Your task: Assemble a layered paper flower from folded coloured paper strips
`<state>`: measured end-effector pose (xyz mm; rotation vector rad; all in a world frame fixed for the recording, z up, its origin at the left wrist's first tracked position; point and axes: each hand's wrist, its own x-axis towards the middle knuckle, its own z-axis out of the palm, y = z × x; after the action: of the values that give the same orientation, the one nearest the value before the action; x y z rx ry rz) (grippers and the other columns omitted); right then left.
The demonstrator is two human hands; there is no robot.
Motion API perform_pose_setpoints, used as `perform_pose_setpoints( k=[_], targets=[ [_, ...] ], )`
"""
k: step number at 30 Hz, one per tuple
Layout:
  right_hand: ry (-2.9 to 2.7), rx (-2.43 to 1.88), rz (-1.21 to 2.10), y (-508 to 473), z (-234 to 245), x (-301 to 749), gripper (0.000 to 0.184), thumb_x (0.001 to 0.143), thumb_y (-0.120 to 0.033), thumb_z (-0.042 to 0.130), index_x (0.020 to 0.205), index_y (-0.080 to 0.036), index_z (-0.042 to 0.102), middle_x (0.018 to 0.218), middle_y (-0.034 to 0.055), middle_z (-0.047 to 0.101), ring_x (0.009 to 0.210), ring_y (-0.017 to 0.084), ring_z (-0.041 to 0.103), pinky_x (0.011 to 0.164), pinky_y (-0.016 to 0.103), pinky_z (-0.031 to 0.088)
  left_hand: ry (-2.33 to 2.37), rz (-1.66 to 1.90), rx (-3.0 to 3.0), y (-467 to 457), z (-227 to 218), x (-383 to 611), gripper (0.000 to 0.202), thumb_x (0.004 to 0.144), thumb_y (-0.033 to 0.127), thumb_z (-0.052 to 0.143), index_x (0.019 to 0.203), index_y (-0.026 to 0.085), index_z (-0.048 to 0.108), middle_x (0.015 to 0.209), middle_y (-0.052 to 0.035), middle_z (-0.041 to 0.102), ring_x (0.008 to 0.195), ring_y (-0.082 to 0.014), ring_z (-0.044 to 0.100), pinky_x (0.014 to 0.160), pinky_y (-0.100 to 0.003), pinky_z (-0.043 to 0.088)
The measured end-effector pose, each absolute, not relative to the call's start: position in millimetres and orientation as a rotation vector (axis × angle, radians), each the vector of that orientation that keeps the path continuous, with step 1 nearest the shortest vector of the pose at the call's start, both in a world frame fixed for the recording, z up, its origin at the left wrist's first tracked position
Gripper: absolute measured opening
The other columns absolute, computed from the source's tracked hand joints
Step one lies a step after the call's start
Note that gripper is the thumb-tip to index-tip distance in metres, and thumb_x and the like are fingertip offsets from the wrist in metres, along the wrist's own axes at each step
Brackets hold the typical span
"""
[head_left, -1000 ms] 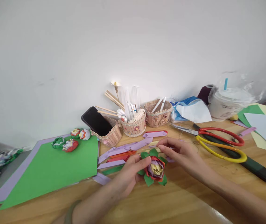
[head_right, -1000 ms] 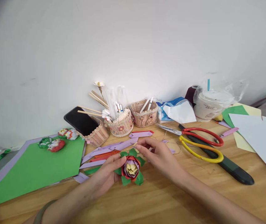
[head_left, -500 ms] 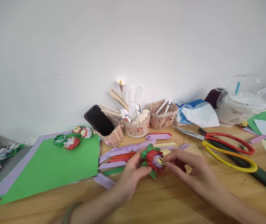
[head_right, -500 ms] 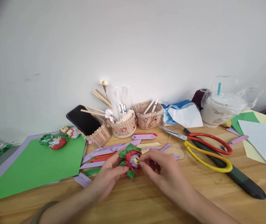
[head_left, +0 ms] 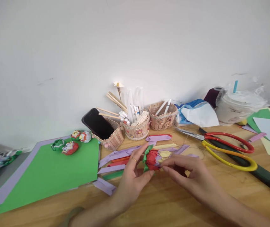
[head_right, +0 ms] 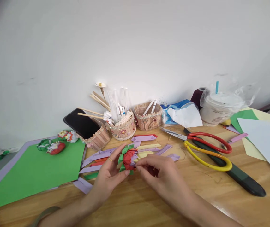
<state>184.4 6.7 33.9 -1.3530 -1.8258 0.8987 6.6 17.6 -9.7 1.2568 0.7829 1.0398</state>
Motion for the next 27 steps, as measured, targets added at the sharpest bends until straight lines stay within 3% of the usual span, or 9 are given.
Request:
perform_pose_setpoints(
  k=[10, 16, 21, 27],
  targets=[
    [-1.702, -1.433, 0.97, 10.4, 24.5, 181.6, 0.022, 0.078, -0.029, 0.05, 0.079, -0.016, 0.069, 0.07, 0.0042, 0.07, 0.059, 0.016, 0.059, 0.053, 0.025, 0.043, 0.893, 1.053, 1.431, 14.7, -12.4, 6.3, 0.057, 0.079, 0.01, 0.052, 0.13, 0.03, 0.038, 0.133, -0.0067, 0.041, 0.124, -0.0232, 0.039, 0.098, -0.039, 0.041],
    [-1.699, -1.389, 1.022, 8.4, 21.8, 177.8, 0.021, 0.078, -0.03, 0.051, 0.08, -0.016, 0.068, 0.07, 0.004, 0.069, 0.06, 0.015, 0.058, 0.053, 0.024, 0.043, 1.005, 1.038, 1.57, 11.4, -7.4, 5.5, 0.055, 0.08, 0.007, 0.048, 0.126, 0.037, 0.04, 0.128, -0.0027, 0.04, 0.118, -0.0189, 0.043, 0.094, -0.035, 0.044],
    [-1.655, -1.361, 1.136, 9.7, 20.0, 177.6, 0.021, 0.077, -0.032, 0.052, 0.08, -0.016, 0.067, 0.073, 0.0043, 0.069, 0.064, 0.016, 0.058, 0.057, 0.025, 0.045, 1.047, 1.046, 1.683, 12.2, -5.5, 6.3, 0.06, 0.077, 0.003, 0.049, 0.124, 0.039, 0.041, 0.123, -0.0011, 0.042, 0.117, -0.0184, 0.042, 0.101, -0.039, 0.037],
    [-1.588, -1.369, 1.286, 13.0, 19.2, 177.6, 0.023, 0.076, -0.035, 0.055, 0.081, -0.016, 0.066, 0.076, 0.0038, 0.068, 0.069, 0.017, 0.059, 0.062, 0.026, 0.044, 1.045, 1.032, 1.732, 11.6, -5.2, 6.3, 0.059, 0.077, 0.003, 0.049, 0.123, 0.039, 0.043, 0.116, -0.0021, 0.043, 0.112, -0.0181, 0.045, 0.1, -0.04, 0.038]
  ],
)
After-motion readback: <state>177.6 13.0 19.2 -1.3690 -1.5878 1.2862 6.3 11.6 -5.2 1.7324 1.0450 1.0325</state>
